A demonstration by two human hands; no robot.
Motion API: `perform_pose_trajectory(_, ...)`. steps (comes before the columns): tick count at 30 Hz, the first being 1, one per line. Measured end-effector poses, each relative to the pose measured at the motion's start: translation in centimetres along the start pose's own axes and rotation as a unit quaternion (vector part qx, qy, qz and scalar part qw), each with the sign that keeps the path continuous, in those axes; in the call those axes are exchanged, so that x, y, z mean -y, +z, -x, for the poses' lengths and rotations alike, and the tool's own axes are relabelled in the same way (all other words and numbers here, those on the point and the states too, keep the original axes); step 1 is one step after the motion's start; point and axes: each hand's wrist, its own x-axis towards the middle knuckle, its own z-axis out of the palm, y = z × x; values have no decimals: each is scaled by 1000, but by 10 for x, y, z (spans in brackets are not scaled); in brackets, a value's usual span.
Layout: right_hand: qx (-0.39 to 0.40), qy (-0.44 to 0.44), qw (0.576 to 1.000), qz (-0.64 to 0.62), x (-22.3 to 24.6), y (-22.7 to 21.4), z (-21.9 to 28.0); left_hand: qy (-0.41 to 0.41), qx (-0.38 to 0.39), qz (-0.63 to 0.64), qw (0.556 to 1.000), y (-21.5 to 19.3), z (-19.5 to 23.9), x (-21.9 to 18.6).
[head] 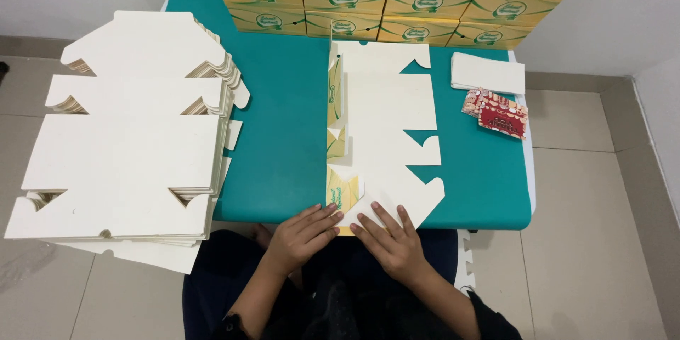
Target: Assembling a cardboard snack box by folding a pre-cut sheet, tucking in the flaps, and placing a small red packet inside.
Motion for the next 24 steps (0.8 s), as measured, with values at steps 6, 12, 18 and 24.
perform_pose_trajectory(6, 7, 6, 997, 70, -33, -4, 32, -33, 10, 9, 999, 2, 1, 1)
perform_pose_trajectory(12, 79, 76, 992, -66, -48, -22, 32, -46, 4, 35, 998, -4, -4, -3)
perform_pose_trajectory(18, 129, 104, 964, -208, -54, -60, -5, -154, -83, 150, 973, -20, 39, 10)
perform_pose_trajectory(24, 138, 24, 925, -353, -12, -63, -37, -275, -209, 18, 938, -34, 32, 10)
